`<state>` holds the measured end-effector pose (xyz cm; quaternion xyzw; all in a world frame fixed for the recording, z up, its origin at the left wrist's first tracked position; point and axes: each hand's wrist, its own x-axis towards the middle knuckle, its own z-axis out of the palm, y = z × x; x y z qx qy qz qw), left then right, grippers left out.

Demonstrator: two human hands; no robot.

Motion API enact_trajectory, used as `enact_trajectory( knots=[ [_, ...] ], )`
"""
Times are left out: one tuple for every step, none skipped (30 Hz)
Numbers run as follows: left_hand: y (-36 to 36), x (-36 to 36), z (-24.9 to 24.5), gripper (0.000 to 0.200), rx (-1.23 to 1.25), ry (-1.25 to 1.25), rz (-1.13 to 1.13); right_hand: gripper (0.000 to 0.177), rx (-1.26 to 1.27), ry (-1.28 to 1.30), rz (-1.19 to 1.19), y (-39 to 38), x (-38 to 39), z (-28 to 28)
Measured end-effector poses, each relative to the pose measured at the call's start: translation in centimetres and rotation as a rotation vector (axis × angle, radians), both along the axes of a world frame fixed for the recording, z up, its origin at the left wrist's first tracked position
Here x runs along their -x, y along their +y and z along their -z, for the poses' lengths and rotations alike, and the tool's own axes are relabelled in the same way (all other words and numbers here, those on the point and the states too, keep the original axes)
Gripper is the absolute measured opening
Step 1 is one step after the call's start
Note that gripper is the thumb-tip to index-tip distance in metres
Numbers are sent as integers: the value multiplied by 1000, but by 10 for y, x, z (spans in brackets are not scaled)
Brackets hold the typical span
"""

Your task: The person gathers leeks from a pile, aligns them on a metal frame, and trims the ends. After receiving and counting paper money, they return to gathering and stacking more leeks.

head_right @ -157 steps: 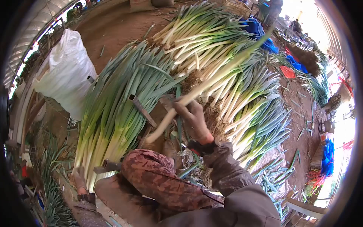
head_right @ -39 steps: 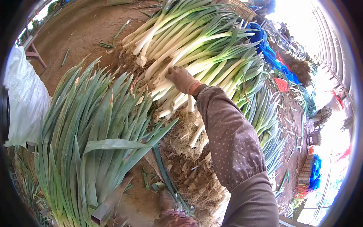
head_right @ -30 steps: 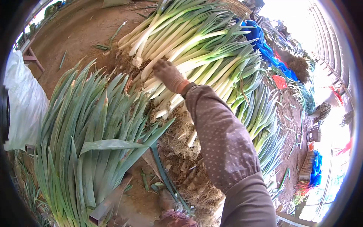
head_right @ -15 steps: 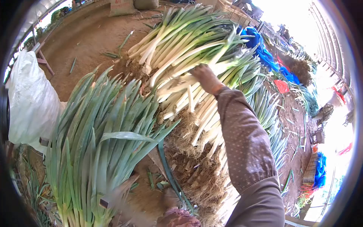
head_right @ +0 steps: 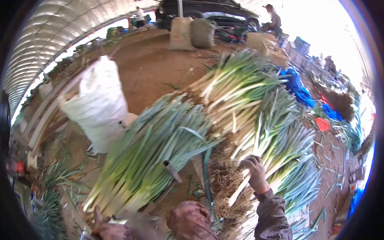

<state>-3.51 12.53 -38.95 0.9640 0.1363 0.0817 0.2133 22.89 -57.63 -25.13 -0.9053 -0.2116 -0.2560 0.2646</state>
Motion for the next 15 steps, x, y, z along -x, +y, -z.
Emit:
enact_trajectory(
  knots=[
    [15,21,-9,116,74,-17,-4,21,-15,-11,13,11,12,-4],
    [20,28,-23,116,194,-25,-2,21,-27,-22,30,20,20,-10],
    [9,21,-50,111,372,-18,10,24,-78,-35,32,26,26,-17],
    [-1,14,-77,105,549,-11,12,29,-85,-91,39,39,33,-37],
    [-21,8,-110,103,684,12,49,32,-173,-58,73,49,39,-52],
    [-44,6,-146,100,819,35,88,36,-260,-21,108,60,44,-66],
    [-73,3,-180,97,729,62,201,39,-243,-85,117,76,49,-80],
    [-105,0,-207,94,636,87,314,40,-326,-126,113,93,49,-81],
    [-139,0,-221,91,589,16,435,39,-218,-183,80,115,60,-93],
    [-185,4,-239,93,833,-44,440,38,-110,-239,45,142,75,-104],
    [-221,5,-247,93,882,-92,425,36,-96,-199,-19,167,90,-105],
    [-257,6,-254,92,930,-141,411,35,-80,-157,-83,190,104,-102],
    [-277,0,-245,85,952,-265,361,36,-44,-179,-182,211,115,-94],
    [-297,-5,-235,78,964,-391,312,37,-7,-200,-280,230,129,-85],
    [-316,-11,-226,71,965,-515,265,39,14,-143,-340,247,148,-80]
  ],
)
